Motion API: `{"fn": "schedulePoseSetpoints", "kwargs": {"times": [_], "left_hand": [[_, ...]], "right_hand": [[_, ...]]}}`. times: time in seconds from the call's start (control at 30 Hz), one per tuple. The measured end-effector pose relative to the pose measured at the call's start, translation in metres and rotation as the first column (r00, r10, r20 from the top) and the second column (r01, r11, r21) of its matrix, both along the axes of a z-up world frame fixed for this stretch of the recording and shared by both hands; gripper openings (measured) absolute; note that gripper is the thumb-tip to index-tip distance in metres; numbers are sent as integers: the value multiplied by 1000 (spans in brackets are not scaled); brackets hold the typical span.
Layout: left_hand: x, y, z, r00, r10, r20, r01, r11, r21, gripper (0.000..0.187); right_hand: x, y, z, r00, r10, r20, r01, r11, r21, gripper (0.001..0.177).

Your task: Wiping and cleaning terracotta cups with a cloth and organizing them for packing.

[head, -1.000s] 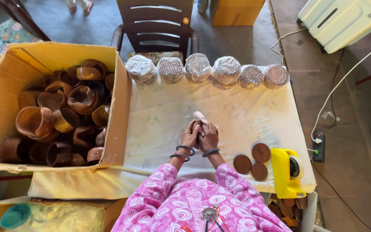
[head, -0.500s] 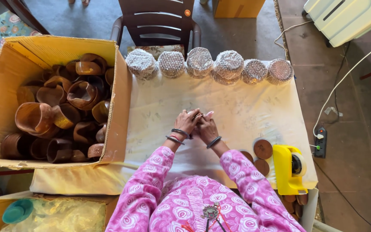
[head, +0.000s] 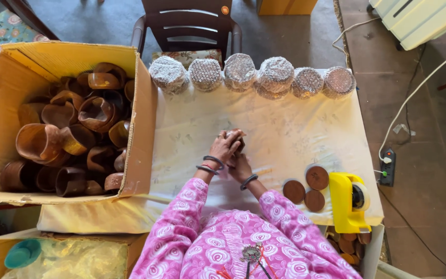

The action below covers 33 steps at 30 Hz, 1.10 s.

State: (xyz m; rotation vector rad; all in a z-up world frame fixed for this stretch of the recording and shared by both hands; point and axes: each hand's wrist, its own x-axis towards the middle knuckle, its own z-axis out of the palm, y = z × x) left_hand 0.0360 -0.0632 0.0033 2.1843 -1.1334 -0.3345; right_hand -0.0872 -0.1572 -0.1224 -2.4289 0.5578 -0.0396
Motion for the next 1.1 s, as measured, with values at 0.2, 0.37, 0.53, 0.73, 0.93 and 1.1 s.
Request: {"fn": "schedulePoseSetpoints", "kwargs": {"times": [0.2,0.37,0.53,0.73,0.93,1.1], "left_hand": [[8,5,4,990,47,-130,-46,999,13,48],[-6,14,21,992,90,-86,-80,991,108,57],[-14,27,17,988,97,-118,-93,995,41,86],[-17,32,14,964,141,-225,-136,990,38,94],[-27,34,-40,945,218,-243,-225,974,-3,55],[-24,42,-61,920,266,-288,-251,964,88,39]], "right_hand": [[13,-12,74,960,186,211,-35,822,-568,38],[-5,16,76,968,101,231,-37,963,-268,43],[-35,-14,-6,907,-391,158,228,770,596,33],[-39,-5,117,701,-485,522,225,846,484,24],[-1,39,192,823,26,567,116,970,-214,39],[24,39,173,885,48,463,106,948,-301,44]]}}
